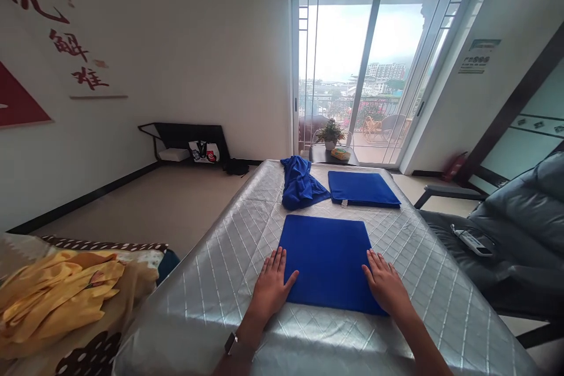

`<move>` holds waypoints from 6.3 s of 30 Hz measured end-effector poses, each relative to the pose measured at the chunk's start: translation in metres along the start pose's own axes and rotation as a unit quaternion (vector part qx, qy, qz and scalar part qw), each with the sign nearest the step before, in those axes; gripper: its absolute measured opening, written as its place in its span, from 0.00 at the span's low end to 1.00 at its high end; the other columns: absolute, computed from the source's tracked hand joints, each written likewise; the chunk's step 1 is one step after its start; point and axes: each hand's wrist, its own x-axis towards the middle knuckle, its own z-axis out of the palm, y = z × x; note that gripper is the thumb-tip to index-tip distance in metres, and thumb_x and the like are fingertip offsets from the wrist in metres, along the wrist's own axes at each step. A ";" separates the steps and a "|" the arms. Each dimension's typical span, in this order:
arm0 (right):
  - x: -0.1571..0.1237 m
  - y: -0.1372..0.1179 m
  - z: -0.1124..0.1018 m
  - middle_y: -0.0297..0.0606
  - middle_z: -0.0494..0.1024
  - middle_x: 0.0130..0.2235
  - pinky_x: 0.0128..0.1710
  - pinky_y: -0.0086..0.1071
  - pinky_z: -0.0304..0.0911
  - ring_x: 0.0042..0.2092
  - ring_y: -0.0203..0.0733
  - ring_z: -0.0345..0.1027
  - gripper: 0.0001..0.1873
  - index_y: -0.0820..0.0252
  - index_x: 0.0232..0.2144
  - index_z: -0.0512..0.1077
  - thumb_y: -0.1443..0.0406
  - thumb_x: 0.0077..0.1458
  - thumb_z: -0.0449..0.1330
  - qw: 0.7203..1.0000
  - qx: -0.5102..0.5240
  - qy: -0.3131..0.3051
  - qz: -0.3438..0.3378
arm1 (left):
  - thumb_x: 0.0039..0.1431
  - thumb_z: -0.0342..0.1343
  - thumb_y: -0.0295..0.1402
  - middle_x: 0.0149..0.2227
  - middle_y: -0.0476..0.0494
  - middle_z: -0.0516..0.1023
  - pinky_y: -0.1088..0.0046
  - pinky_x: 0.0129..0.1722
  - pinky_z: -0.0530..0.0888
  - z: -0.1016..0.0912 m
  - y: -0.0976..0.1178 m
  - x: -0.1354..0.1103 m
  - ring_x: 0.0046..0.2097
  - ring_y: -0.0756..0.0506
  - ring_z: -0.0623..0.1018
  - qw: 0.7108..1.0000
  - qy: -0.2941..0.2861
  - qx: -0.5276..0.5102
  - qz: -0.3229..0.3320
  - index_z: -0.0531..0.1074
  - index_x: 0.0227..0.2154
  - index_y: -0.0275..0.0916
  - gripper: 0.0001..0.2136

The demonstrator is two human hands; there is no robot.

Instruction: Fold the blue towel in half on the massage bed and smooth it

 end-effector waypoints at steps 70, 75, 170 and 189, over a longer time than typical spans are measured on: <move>0.073 -0.007 -0.001 0.41 0.46 0.73 0.70 0.45 0.38 0.73 0.46 0.39 0.34 0.69 0.71 0.47 0.58 0.69 0.36 0.999 -0.013 -0.019 0.034 | 0.70 0.32 0.55 0.72 0.31 0.50 0.55 0.70 0.54 -0.002 0.016 0.063 0.72 0.36 0.51 0.999 0.028 0.018 -0.018 0.53 0.69 0.26 0.39; 0.074 -0.001 0.017 0.37 0.45 0.73 0.71 0.43 0.35 0.73 0.43 0.38 0.33 0.66 0.72 0.46 0.57 0.70 0.35 0.999 -0.020 -0.008 0.035 | 0.70 0.33 0.55 0.71 0.33 0.53 0.54 0.70 0.53 0.000 0.013 0.063 0.72 0.35 0.54 0.998 0.039 0.033 -0.023 0.56 0.69 0.29 0.37; 0.116 0.001 0.009 0.41 0.47 0.73 0.70 0.41 0.35 0.73 0.42 0.38 0.33 0.66 0.71 0.48 0.61 0.68 0.36 0.999 0.037 0.001 0.032 | 0.73 0.29 0.49 0.69 0.35 0.60 0.57 0.69 0.56 0.046 0.169 0.160 0.71 0.43 0.57 0.971 0.031 -0.092 0.217 0.56 0.69 0.36 0.31; 0.125 0.003 0.016 0.36 0.44 0.74 0.71 0.40 0.32 0.73 0.39 0.35 0.34 0.63 0.72 0.44 0.57 0.69 0.34 0.997 0.034 -0.014 0.060 | 0.68 0.24 0.57 0.73 0.35 0.47 0.58 0.71 0.47 0.005 -0.020 0.155 0.73 0.41 0.49 1.000 -0.020 0.009 -0.015 0.48 0.71 0.31 0.40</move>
